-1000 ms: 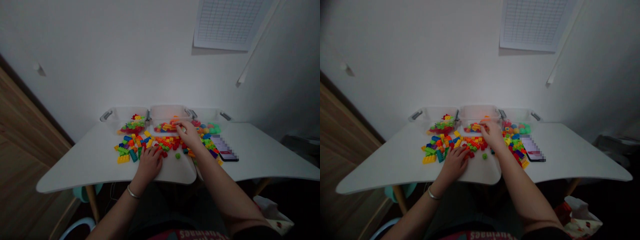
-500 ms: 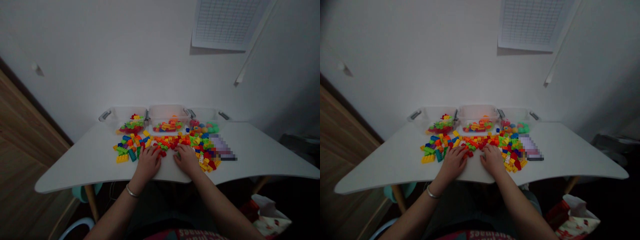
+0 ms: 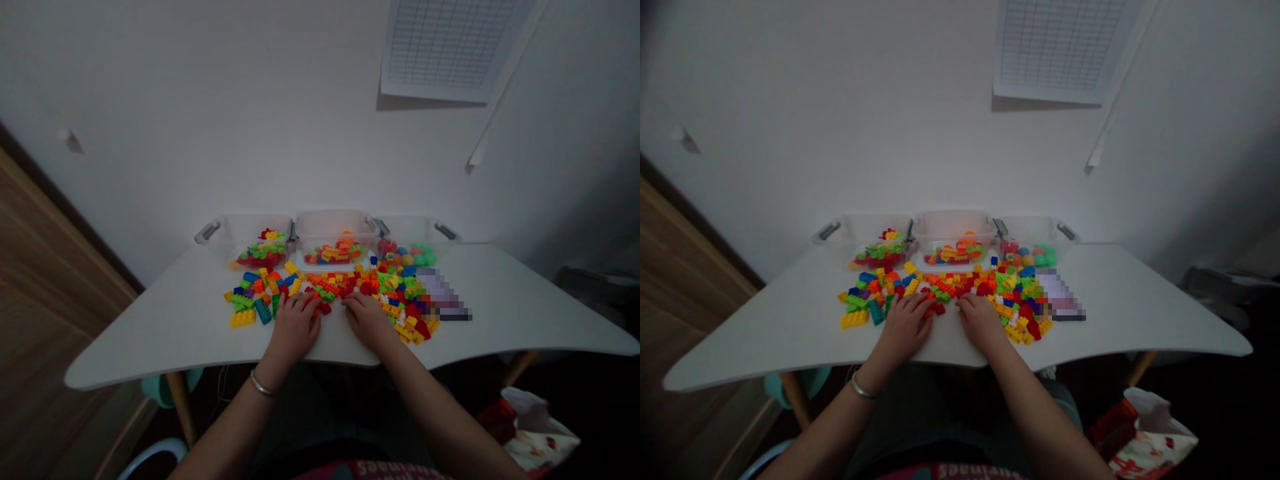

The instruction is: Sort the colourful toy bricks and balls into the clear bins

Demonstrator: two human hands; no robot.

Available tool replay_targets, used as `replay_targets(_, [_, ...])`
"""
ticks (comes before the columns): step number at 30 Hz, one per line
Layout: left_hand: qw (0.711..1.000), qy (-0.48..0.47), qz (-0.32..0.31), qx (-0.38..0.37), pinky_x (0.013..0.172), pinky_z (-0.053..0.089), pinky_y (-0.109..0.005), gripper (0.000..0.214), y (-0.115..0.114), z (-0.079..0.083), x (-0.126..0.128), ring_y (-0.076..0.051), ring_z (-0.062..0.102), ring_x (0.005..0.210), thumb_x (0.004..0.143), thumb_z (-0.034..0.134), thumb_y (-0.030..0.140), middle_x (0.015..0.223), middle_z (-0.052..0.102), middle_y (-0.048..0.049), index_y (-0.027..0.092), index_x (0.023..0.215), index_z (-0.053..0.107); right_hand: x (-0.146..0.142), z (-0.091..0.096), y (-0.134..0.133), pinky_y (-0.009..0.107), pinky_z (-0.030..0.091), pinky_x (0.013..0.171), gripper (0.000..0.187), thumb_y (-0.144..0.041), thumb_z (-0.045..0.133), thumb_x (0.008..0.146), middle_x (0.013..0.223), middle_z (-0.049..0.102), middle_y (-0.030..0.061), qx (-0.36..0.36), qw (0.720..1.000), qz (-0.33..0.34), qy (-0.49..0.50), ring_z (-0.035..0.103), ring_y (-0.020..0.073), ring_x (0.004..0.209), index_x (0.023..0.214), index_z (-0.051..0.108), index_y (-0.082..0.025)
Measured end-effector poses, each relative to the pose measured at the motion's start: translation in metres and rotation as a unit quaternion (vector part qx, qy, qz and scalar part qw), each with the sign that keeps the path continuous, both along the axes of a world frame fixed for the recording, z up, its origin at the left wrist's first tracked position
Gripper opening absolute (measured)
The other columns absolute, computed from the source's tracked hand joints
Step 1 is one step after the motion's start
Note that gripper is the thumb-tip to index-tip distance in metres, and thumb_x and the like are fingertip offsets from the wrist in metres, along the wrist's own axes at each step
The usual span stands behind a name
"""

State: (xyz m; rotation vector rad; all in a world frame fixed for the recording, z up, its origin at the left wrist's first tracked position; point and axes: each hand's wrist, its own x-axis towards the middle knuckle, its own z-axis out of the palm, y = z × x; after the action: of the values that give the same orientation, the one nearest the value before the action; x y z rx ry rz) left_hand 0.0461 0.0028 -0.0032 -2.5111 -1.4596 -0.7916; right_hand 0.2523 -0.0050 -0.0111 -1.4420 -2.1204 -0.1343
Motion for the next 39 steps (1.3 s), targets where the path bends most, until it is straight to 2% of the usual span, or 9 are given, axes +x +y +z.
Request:
replay_targets(7, [1.000, -0.002, 0.004, -0.005, 0.109, 0.030, -0.060, 0.034, 0.000, 0.000, 0.000, -0.030, 0.053, 0.119, 0.086, 0.052, 0.027, 0.128, 0.062, -0.0068, 0.024, 0.117, 0.064, 0.000, 0.006, -0.004, 0.045, 0.037, 0.103, 0.020, -0.026, 0.062, 0.083, 0.102, 0.070, 0.0096, 0.047, 0.995, -0.090, -0.026, 0.055, 0.0279, 0.107, 0.099, 0.069, -0.017])
replay_targets(14, [1.000, -0.002, 0.001, -0.014, 0.110, 0.029, -0.060, 0.034, -0.001, 0.002, 0.001, -0.030, 0.052, 0.121, 0.087, 0.050, 0.028, 0.129, 0.061, -0.0076, 0.023, 0.118, 0.063, -0.001, 0.005, -0.005, 0.036, 0.046, 0.086, 0.017, -0.021, 0.061, 0.084, 0.095, 0.070, 0.0078, -0.012, 0.997, -0.059, -0.038, 0.060, 0.0235, 0.094, 0.100, 0.067, -0.020])
replay_targets(18, [1.000, -0.002, -0.001, -0.015, 0.110, 0.028, -0.060, 0.034, -0.002, 0.002, 0.000, -0.030, 0.052, 0.120, 0.087, 0.050, 0.028, 0.129, 0.062, -0.0083, 0.023, 0.117, 0.064, -0.001, 0.012, 0.003, 0.032, 0.048, 0.083, 0.016, -0.016, 0.057, 0.085, 0.095, 0.070, 0.0061, -0.030, 0.999, -0.024, 0.022, 0.063, 0.0205, 0.090, 0.098, 0.066, -0.021])
replay_targets(21, [1.000, -0.004, -0.004, -0.012, 0.111, 0.028, -0.061, 0.034, -0.001, 0.002, 0.000, -0.030, 0.052, 0.119, 0.087, 0.051, 0.027, 0.128, 0.062, -0.0080, 0.023, 0.118, 0.064, 0.007, 0.038, 0.021, 0.034, 0.049, 0.085, 0.022, -0.016, 0.055, 0.085, 0.101, 0.070, 0.0076, 0.013, 0.994, -0.016, 0.103, 0.063, 0.0208, 0.093, 0.104, 0.066, -0.020])
replay_targets(26, [1.000, -0.009, -0.008, -0.003, 0.110, 0.028, -0.060, 0.035, 0.000, 0.001, -0.001, -0.029, 0.052, 0.118, 0.087, 0.050, 0.028, 0.127, 0.062, -0.0078, 0.024, 0.119, 0.063, 0.028, 0.099, 0.070, 0.038, 0.049, 0.088, 0.031, -0.019, 0.053, 0.084, 0.109, 0.068, 0.0088, 0.092, 0.979, -0.026, 0.179, 0.063, 0.0215, 0.093, 0.112, 0.065, -0.019])
replay_targets(29, [1.000, -0.008, -0.006, -0.006, 0.111, 0.028, -0.060, 0.035, 0.000, 0.000, -0.001, -0.029, 0.052, 0.119, 0.087, 0.050, 0.027, 0.127, 0.062, -0.0073, 0.024, 0.119, 0.063, 0.034, 0.121, 0.102, 0.037, 0.049, 0.087, 0.033, -0.018, 0.050, 0.084, 0.107, 0.068, 0.0091, 0.112, 0.973, -0.048, 0.198, 0.064, 0.0194, 0.088, 0.113, 0.066, -0.017])
replay_targets(32, [1.000, -0.004, -0.003, -0.010, 0.110, 0.028, -0.060, 0.036, 0.000, 0.000, -0.001, -0.029, 0.052, 0.119, 0.087, 0.050, 0.027, 0.128, 0.062, -0.0074, 0.023, 0.120, 0.062, 0.031, 0.127, 0.127, 0.035, 0.048, 0.090, 0.034, -0.012, 0.051, 0.083, 0.108, 0.069, 0.0092, 0.081, 0.978, -0.069, 0.181, 0.064, 0.0188, 0.091, 0.112, 0.068, -0.017])
replay_targets(35, [1.000, -0.002, -0.002, -0.012, 0.110, 0.028, -0.060, 0.036, 0.000, 0.000, -0.001, -0.030, 0.052, 0.119, 0.087, 0.050, 0.028, 0.128, 0.062, -0.0077, 0.023, 0.120, 0.062, 0.019, 0.124, 0.139, 0.033, 0.047, 0.094, 0.034, -0.009, 0.050, 0.082, 0.111, 0.070, 0.0093, 0.006, 0.990, -0.081, 0.117, 0.065, 0.0194, 0.099, 0.109, 0.071, -0.017])
replay_targets(39, [1.000, -0.004, -0.002, -0.011, 0.111, 0.027, -0.060, 0.036, 0.001, -0.001, -0.001, -0.030, 0.052, 0.118, 0.087, 0.050, 0.028, 0.128, 0.062, -0.0075, 0.022, 0.120, 0.062, 0.001, 0.118, 0.137, 0.031, 0.048, 0.090, 0.028, -0.023, 0.053, 0.087, 0.105, 0.073, 0.0084, -0.083, 0.995, -0.046, 0.027, 0.066, 0.0200, 0.097, 0.108, 0.071, -0.017])
